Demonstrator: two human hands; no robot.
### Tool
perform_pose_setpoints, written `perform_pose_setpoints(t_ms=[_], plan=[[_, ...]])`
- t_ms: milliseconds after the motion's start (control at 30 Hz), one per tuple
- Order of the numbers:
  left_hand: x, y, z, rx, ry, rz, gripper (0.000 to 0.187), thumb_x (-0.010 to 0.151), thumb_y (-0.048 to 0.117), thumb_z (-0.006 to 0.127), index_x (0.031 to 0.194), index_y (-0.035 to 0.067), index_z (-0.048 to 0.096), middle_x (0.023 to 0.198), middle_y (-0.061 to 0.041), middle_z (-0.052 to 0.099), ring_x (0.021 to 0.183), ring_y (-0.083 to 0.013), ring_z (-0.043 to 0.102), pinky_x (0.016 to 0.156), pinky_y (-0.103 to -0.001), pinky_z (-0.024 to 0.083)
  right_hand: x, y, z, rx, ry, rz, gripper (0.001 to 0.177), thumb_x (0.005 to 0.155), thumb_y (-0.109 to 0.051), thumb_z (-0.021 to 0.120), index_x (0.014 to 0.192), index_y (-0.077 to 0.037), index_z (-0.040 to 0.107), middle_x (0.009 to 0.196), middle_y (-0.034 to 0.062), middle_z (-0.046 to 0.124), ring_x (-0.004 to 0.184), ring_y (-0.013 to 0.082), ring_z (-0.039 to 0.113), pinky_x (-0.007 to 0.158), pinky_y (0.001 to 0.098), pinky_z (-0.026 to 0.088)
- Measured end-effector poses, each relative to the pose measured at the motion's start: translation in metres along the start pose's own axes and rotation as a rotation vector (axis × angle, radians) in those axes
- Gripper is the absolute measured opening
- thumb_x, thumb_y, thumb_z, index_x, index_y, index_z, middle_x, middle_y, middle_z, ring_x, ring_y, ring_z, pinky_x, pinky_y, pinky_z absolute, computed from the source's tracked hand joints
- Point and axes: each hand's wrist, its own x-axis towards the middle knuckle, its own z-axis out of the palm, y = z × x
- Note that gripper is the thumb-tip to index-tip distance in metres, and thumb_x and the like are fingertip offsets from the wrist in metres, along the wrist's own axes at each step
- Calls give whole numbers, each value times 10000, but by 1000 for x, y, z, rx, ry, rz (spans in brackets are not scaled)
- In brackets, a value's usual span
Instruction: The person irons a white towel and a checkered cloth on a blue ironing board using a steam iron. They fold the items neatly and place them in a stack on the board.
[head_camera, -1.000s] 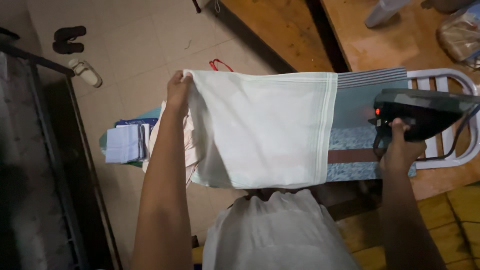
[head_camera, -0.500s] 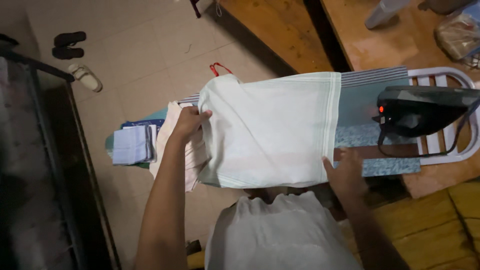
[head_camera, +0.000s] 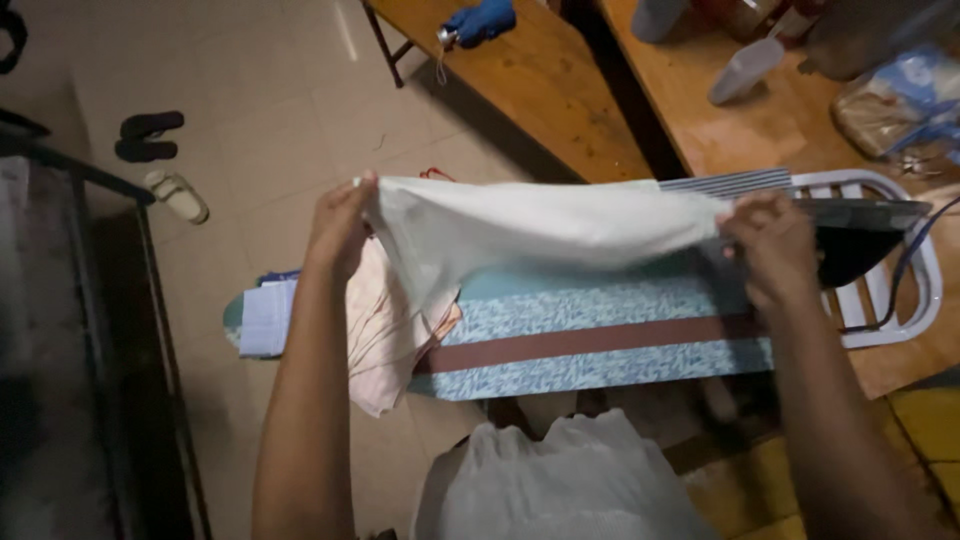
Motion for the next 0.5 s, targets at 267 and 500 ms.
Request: perform_pose_setpoints(t_ms=[267, 500], plan=[[-83, -4, -6, 240, -130, 11, 254, 856, 293, 728, 960, 62, 751, 879, 23, 751, 806, -62, 672, 745, -246, 534, -68, 12, -44, -109, 79, -135, 386, 843, 88, 705, 1146, -86, 541, 1067, 9, 595, 977, 130, 585, 822, 259, 507], [-186, -130, -6, 454, -211, -329, 259, 863, 245, 760, 1010, 34, 800, 773, -5, 751, 671, -95, 606, 621, -277, 473, -152, 161, -112, -565, 61, -58, 317, 886, 32, 737, 1154, -26, 578, 985, 94, 587, 865, 121, 554, 789, 258, 473]])
